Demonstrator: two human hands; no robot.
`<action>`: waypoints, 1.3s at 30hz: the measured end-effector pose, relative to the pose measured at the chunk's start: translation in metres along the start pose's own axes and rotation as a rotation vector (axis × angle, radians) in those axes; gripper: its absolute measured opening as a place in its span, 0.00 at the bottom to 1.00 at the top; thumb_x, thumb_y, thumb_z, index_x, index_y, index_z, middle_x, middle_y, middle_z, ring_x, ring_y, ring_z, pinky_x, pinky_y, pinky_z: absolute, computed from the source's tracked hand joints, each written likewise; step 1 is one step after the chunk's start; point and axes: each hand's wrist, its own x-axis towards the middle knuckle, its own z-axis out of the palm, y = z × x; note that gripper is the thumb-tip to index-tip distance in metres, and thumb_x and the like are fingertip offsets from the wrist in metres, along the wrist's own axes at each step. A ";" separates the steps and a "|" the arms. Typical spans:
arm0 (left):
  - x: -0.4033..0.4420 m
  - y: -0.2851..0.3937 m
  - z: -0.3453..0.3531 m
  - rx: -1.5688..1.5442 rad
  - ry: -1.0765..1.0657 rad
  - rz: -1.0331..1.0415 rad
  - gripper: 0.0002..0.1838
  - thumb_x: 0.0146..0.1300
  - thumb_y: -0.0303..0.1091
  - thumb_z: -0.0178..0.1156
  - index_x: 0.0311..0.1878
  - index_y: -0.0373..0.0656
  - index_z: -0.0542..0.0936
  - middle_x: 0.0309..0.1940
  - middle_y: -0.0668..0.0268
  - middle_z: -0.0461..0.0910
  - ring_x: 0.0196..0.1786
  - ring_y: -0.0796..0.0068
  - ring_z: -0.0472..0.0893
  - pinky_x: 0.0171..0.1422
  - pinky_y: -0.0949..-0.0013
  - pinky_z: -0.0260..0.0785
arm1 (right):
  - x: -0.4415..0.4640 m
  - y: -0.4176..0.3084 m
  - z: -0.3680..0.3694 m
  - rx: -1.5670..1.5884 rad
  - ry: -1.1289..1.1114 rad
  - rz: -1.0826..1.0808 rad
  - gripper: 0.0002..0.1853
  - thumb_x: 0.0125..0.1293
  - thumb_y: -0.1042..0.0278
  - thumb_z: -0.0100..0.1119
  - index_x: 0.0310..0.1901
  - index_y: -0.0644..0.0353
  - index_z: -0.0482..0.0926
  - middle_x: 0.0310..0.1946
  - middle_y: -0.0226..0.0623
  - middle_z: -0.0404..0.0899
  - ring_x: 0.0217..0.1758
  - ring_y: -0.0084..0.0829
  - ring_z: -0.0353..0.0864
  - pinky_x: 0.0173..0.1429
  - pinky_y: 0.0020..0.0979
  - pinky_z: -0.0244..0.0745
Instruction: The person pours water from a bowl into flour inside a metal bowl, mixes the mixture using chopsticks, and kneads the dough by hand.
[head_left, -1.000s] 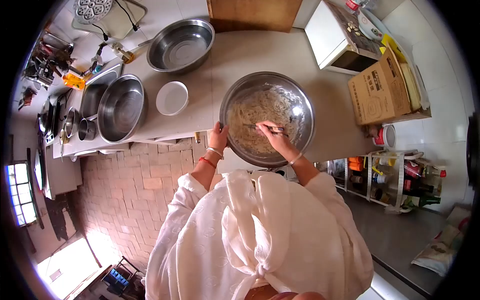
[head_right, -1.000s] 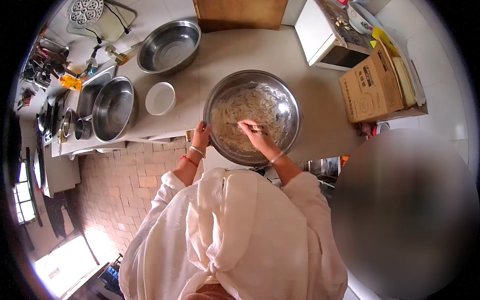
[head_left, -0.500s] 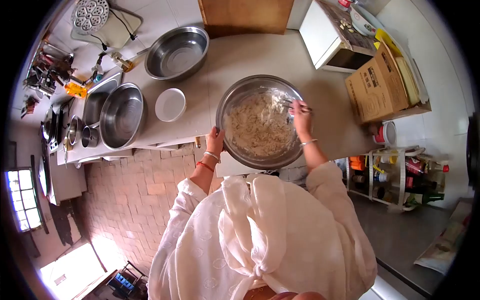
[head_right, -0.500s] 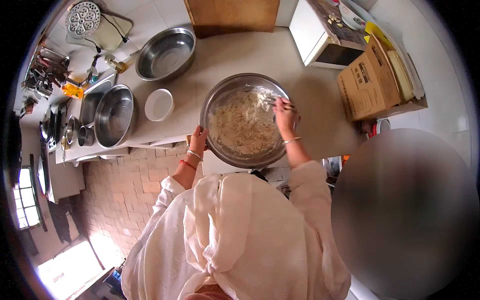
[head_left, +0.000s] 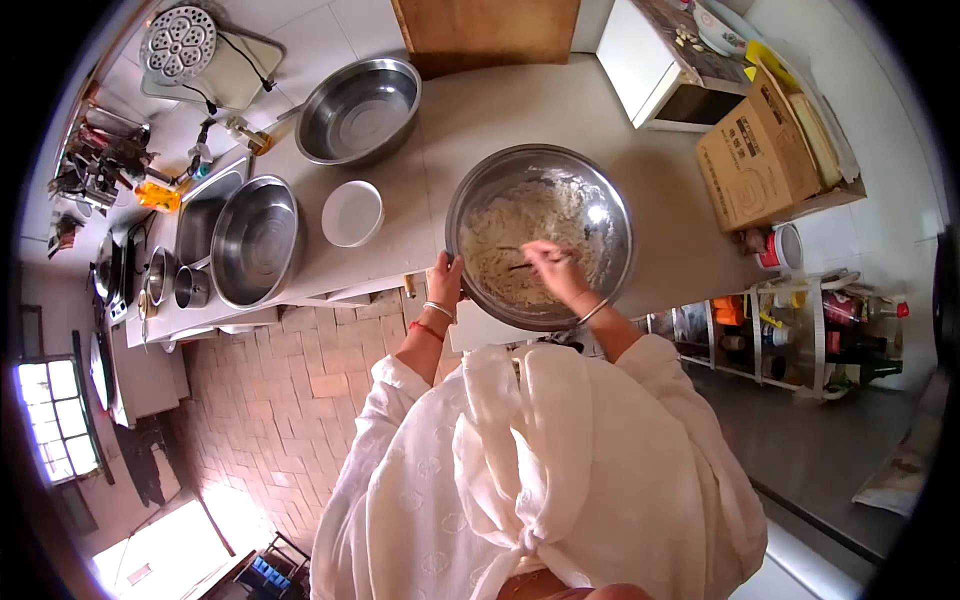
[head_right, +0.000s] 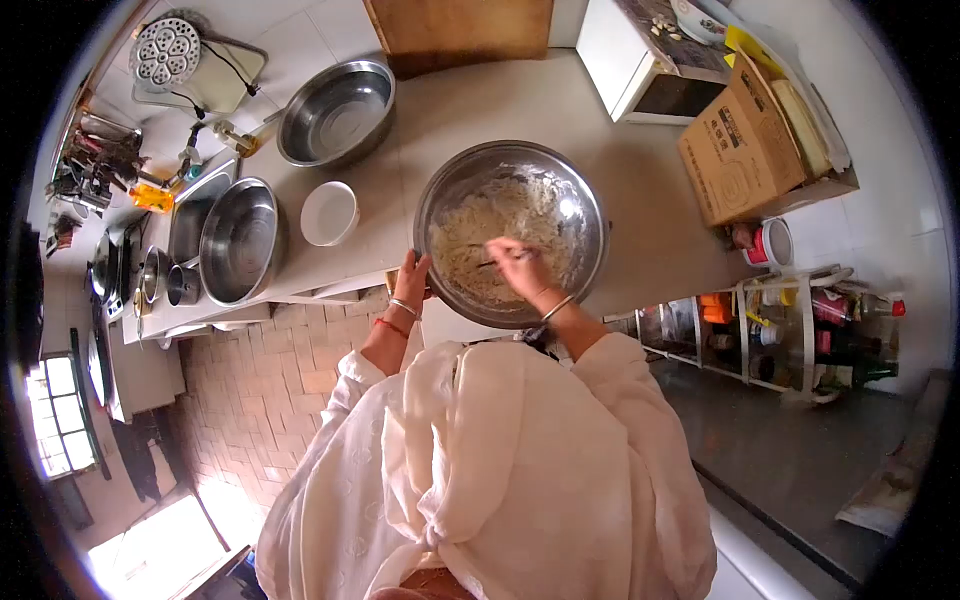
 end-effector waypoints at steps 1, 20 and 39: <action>0.000 0.000 -0.001 0.003 -0.006 -0.003 0.12 0.70 0.39 0.52 0.51 0.46 0.70 0.30 0.69 0.78 0.22 0.78 0.79 0.20 0.73 0.73 | 0.010 0.017 -0.020 0.007 0.081 0.039 0.13 0.70 0.60 0.55 0.45 0.60 0.83 0.32 0.34 0.85 0.24 0.20 0.81 0.28 0.22 0.77; -0.003 0.000 0.002 -0.026 -0.033 0.003 0.12 0.70 0.42 0.52 0.51 0.48 0.70 0.27 0.71 0.75 0.23 0.79 0.76 0.20 0.75 0.70 | -0.056 -0.020 0.019 -0.043 -0.046 -0.134 0.08 0.68 0.69 0.58 0.44 0.61 0.82 0.34 0.36 0.84 0.29 0.24 0.82 0.32 0.25 0.77; -0.006 0.004 0.001 -0.026 -0.040 -0.044 0.14 0.70 0.45 0.54 0.53 0.49 0.69 0.29 0.70 0.77 0.24 0.79 0.77 0.22 0.74 0.70 | -0.058 -0.029 0.022 -0.098 0.289 -0.204 0.04 0.65 0.75 0.60 0.39 0.64 0.82 0.26 0.37 0.80 0.25 0.24 0.76 0.31 0.26 0.70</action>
